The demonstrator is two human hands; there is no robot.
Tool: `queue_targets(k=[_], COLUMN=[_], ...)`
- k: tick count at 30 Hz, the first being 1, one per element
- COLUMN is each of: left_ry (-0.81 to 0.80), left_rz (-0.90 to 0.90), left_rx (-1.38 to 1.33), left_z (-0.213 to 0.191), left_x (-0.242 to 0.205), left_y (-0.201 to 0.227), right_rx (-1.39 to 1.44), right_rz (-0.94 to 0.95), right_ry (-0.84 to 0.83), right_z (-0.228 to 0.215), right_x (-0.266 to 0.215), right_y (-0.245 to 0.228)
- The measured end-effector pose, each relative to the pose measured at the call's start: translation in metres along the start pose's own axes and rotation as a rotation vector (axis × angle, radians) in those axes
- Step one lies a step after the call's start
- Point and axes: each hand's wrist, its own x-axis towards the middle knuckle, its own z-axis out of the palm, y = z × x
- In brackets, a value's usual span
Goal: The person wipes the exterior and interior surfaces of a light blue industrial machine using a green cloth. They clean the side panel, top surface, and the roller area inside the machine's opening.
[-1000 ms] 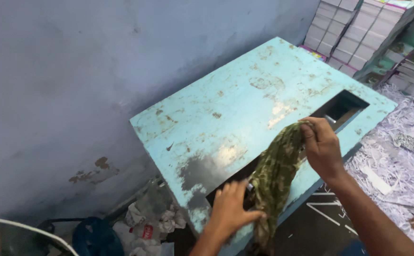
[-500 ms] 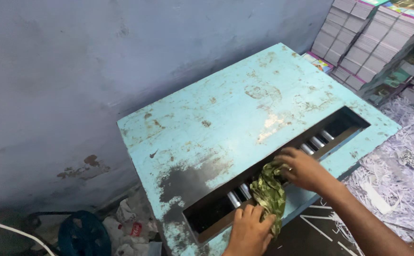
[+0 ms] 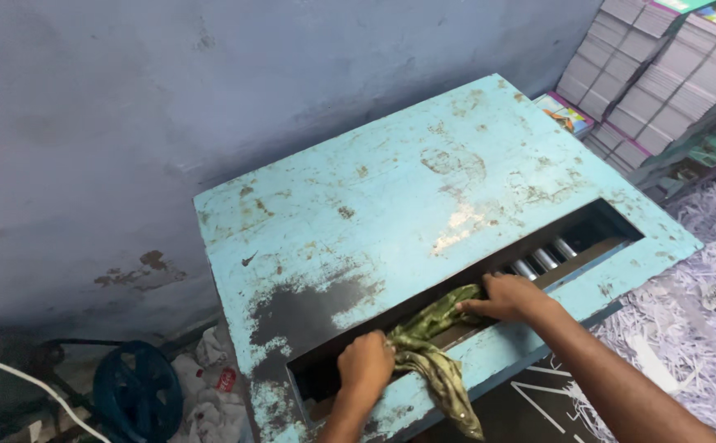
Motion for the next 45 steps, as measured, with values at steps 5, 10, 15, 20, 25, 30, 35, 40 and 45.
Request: queue_targets(k=[5, 10, 15, 20, 25, 30, 35, 40, 45], left_ry=[0.083, -0.195, -0.273, -0.272, -0.182, -0.112, -0.207, -0.199, -0.248], left_rz=[0.125, 0.018, 0.000, -0.058, -0.105, -0.035, 0.059, 0.404, 0.245], left_rx=[-0.043, -0.255, -0.267, -0.243, -0.189, -0.371, -0.578, -0.636, -0.594], left_z=[0.021, 0.003, 0.004, 0.001, -0.001, 0.010, 0.007, 0.025, 0.043], left_x=[0.000, -0.007, 0.003, 0.006, 0.002, 0.006, 0.006, 0.019, 0.043], left_y=[-0.013, -0.001, -0.014, -0.031, -0.042, -0.046, -0.014, 0.012, 0.021], right_rx=[0.055, -0.060, -0.178, -0.144, 0.142, 0.319, 0.308, 0.382, 0.445], right_rz=[0.037, 0.008, -0.010, -0.100, -0.236, -0.086, 0.096, 0.266, 0.326], right_ry=[-0.140, -0.176, -0.075, 0.133, 0.008, 0.008, 0.237, 0.421, 0.528], right_z=[-0.002, 0.011, 0.030, 0.087, 0.087, 0.063, 0.037, 0.011, 0.005], right_x=[0.021, 0.006, 0.007, 0.043, 0.039, 0.002, -0.023, -0.053, -0.083], right_y=[-0.014, -0.056, -0.080, -0.102, -0.115, -0.127, -0.122, -0.111, -0.123])
